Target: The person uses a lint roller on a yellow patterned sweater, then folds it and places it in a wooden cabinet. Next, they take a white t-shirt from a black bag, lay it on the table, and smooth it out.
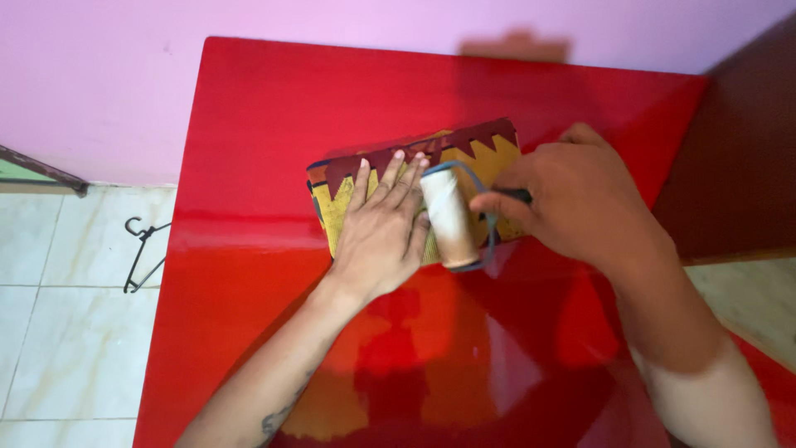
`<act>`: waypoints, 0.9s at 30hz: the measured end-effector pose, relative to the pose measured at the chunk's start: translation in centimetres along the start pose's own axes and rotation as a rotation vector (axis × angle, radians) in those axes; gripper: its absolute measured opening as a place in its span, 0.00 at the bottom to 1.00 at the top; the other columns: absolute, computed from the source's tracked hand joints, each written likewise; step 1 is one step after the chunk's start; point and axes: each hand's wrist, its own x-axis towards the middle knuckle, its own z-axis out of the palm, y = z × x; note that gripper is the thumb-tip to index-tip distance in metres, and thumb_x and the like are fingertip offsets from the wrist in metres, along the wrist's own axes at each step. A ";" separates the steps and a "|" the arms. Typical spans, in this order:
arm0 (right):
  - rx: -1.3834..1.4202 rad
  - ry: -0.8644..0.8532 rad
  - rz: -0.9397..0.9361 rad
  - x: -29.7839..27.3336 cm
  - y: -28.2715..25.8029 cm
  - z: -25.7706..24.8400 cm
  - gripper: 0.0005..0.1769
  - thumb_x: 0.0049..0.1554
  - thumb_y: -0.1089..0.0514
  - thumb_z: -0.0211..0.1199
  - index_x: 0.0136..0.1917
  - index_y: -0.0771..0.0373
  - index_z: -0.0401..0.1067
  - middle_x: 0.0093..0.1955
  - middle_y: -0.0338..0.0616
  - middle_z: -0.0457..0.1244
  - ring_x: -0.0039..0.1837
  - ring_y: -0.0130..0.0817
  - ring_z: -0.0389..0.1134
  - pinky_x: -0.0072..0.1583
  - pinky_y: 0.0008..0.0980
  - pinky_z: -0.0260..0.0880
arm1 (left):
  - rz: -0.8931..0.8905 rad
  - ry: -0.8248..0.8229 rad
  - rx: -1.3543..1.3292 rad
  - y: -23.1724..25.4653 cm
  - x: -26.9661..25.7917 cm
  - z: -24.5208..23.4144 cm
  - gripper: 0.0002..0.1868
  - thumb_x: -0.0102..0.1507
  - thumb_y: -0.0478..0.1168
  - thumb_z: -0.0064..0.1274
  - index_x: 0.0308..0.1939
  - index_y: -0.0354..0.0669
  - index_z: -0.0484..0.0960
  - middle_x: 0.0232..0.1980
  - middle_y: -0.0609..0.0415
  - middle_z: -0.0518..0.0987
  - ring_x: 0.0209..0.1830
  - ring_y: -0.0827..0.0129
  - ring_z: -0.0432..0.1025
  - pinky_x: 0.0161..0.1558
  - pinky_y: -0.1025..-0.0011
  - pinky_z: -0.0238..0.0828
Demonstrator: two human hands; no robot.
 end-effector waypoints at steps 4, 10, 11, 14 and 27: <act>-0.334 -0.087 0.106 -0.3 0.9 -0.8 0.23 0.56 0.31 0.60 0.38 0.47 0.83 0.29 0.43 0.67 0.40 0.43 0.69 0.59 0.46 0.61 | -0.033 0.012 -0.094 0.2 0.3 -0.2 0.36 0.66 0.46 0.44 0.75 0.29 0.62 0.77 0.41 0.65 0.81 0.51 0.53 0.78 0.44 0.34; -0.286 -0.154 0.164 0.2 1.4 -0.6 0.26 0.56 0.29 0.58 0.37 0.48 0.83 0.30 0.42 0.67 0.39 0.44 0.68 0.60 0.44 0.62 | -0.040 -0.004 -0.067 0.0 0.4 -0.1 0.36 0.65 0.46 0.45 0.75 0.29 0.61 0.77 0.41 0.64 0.81 0.51 0.52 0.78 0.44 0.34; -0.194 -0.097 0.111 0.2 1.2 -0.1 0.25 0.56 0.30 0.59 0.36 0.48 0.83 0.29 0.42 0.66 0.38 0.44 0.68 0.59 0.45 0.62 | -0.037 -0.009 -0.061 0.0 0.4 0.1 0.37 0.65 0.46 0.45 0.74 0.29 0.61 0.77 0.40 0.64 0.81 0.52 0.52 0.78 0.44 0.34; -0.106 -0.028 0.087 0.3 1.6 0.7 0.24 0.54 0.31 0.61 0.38 0.49 0.84 0.28 0.43 0.66 0.37 0.46 0.68 0.60 0.47 0.62 | -0.039 0.014 -0.051 -0.1 0.5 0.0 0.38 0.67 0.48 0.44 0.75 0.25 0.59 0.79 0.36 0.62 0.82 0.51 0.51 0.79 0.45 0.34; -0.039 -0.128 0.082 6.9 4.3 2.3 0.28 0.58 0.29 0.61 0.44 0.53 0.83 0.37 0.51 0.69 0.41 0.53 0.69 0.49 0.47 0.69 | -0.559 0.151 -0.129 -2.8 -3.8 -3.1 0.39 0.66 0.55 0.50 0.71 0.29 0.60 0.70 0.32 0.65 0.71 0.44 0.58 0.70 0.49 0.51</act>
